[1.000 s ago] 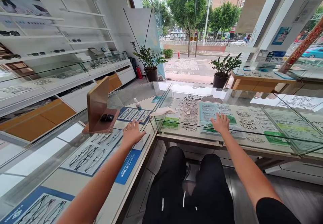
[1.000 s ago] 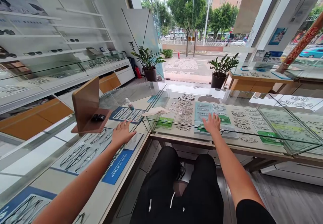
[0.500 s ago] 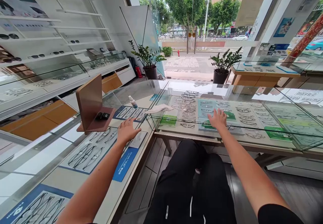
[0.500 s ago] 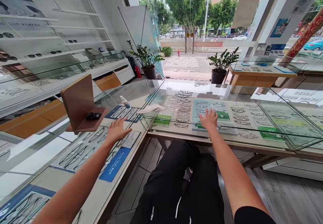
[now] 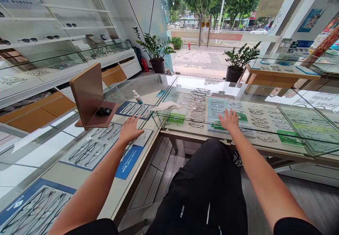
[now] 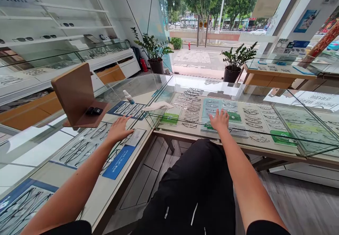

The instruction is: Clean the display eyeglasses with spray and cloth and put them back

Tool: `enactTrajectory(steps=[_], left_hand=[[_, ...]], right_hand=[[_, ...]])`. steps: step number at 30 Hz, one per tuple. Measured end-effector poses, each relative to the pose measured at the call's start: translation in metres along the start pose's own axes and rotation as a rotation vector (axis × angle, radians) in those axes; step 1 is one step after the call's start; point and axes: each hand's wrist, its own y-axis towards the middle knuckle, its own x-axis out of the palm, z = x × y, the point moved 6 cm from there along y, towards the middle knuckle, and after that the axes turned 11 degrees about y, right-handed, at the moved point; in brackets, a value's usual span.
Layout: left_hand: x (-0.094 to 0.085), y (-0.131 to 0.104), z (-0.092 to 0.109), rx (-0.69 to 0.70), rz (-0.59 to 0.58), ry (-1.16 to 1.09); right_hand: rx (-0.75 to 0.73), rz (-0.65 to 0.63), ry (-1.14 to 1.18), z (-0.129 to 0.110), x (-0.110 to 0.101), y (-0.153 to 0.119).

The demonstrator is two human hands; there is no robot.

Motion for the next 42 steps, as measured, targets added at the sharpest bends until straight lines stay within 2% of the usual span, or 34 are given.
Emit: enactTrajectory(steps=[7,16,26,28,30,31,34,36,39,42], left_hand=[[-0.008,-0.001,0.007,-0.056,0.004,0.000],[-0.017,0.000,0.016,-0.130,0.069,-0.009],[-0.022,-0.003,0.014,-0.160,0.123,-0.045],[-0.031,-0.005,0.020,-0.133,0.156,-0.094],[-0.050,-0.002,0.044,-0.008,0.221,-0.142],[-0.063,0.002,0.063,0.096,0.253,-0.150],[-0.103,0.029,0.141,0.446,0.297,-0.165],[-0.126,0.058,0.195,0.583,0.314,-0.112],[-0.140,0.106,0.263,0.688,0.223,0.021],[-0.143,0.139,0.301,0.765,0.178,0.052]], right_hand=[[-0.050,-0.040,0.024,0.001,-0.004,-0.001],[-0.040,0.017,0.068,0.003,-0.004,-0.005],[-0.052,0.089,0.091,0.003,-0.004,-0.008],[-0.058,0.093,0.104,0.004,-0.004,-0.007],[-0.064,0.098,0.116,0.006,-0.005,-0.008],[-0.067,0.099,0.120,0.006,-0.005,-0.008],[-0.068,0.087,0.133,0.007,-0.006,-0.009],[-0.057,0.079,0.137,0.006,-0.006,-0.010],[-0.045,0.088,0.132,0.004,-0.008,-0.011],[-0.040,0.093,0.120,0.000,-0.009,-0.013]])
